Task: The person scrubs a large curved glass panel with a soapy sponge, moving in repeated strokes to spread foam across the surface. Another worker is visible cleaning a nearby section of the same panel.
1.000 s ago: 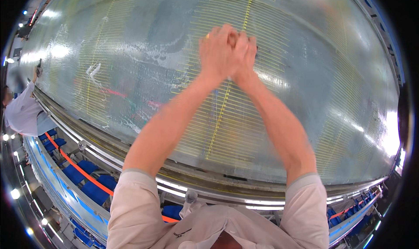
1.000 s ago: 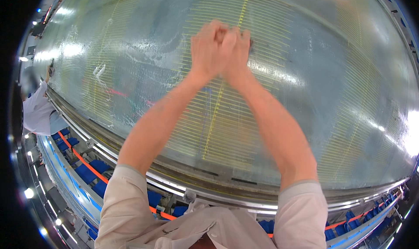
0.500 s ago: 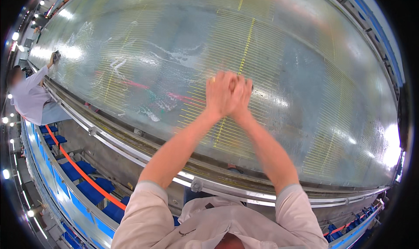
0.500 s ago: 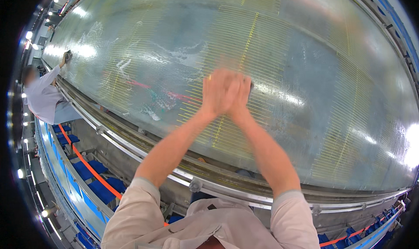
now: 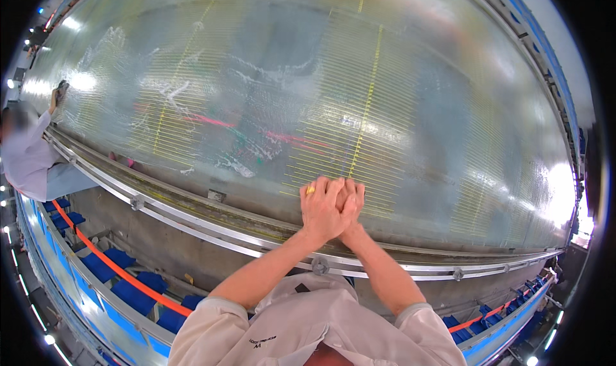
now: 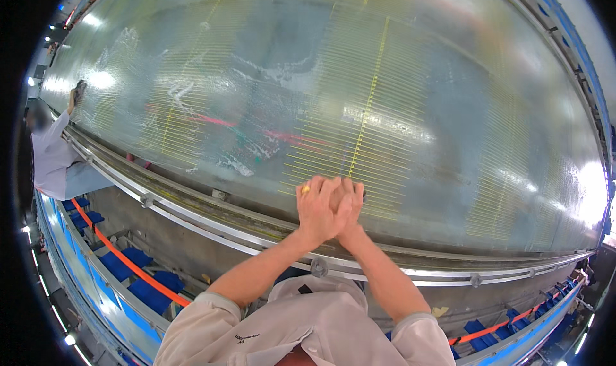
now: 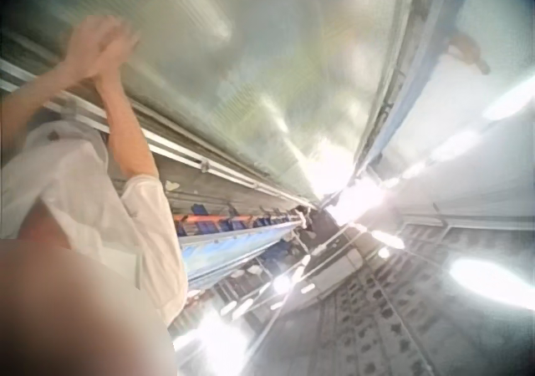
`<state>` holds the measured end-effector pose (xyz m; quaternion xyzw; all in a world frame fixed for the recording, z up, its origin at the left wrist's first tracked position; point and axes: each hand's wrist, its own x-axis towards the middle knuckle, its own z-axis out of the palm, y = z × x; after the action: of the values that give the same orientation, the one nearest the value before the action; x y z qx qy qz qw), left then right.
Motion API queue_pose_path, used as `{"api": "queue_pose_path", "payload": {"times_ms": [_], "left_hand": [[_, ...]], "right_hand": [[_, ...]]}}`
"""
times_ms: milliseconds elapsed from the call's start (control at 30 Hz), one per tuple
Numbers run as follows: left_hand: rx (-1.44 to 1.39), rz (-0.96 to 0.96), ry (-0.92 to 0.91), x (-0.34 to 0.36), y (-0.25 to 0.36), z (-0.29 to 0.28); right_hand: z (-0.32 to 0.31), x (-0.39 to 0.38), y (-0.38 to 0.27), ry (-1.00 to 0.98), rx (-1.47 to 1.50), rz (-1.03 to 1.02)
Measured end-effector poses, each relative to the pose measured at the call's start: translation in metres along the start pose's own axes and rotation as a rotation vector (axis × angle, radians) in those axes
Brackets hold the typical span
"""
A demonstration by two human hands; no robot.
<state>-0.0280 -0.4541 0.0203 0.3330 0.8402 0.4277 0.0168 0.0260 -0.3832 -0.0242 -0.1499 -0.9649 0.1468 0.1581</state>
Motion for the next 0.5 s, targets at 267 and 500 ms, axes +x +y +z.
{"api": "queue_pose_path", "payload": {"times_ms": [267, 500], "left_hand": [[0.083, 0.07, 0.057, 0.192, -0.062, 0.05], [0.051, -0.052, 0.022, 0.305, -0.072, 0.065]], "right_hand": [[0.053, 0.189, 0.084, 0.433, 0.173, -0.146], [0.056, 0.297, 0.12, 0.065, -0.006, -0.031]]}}
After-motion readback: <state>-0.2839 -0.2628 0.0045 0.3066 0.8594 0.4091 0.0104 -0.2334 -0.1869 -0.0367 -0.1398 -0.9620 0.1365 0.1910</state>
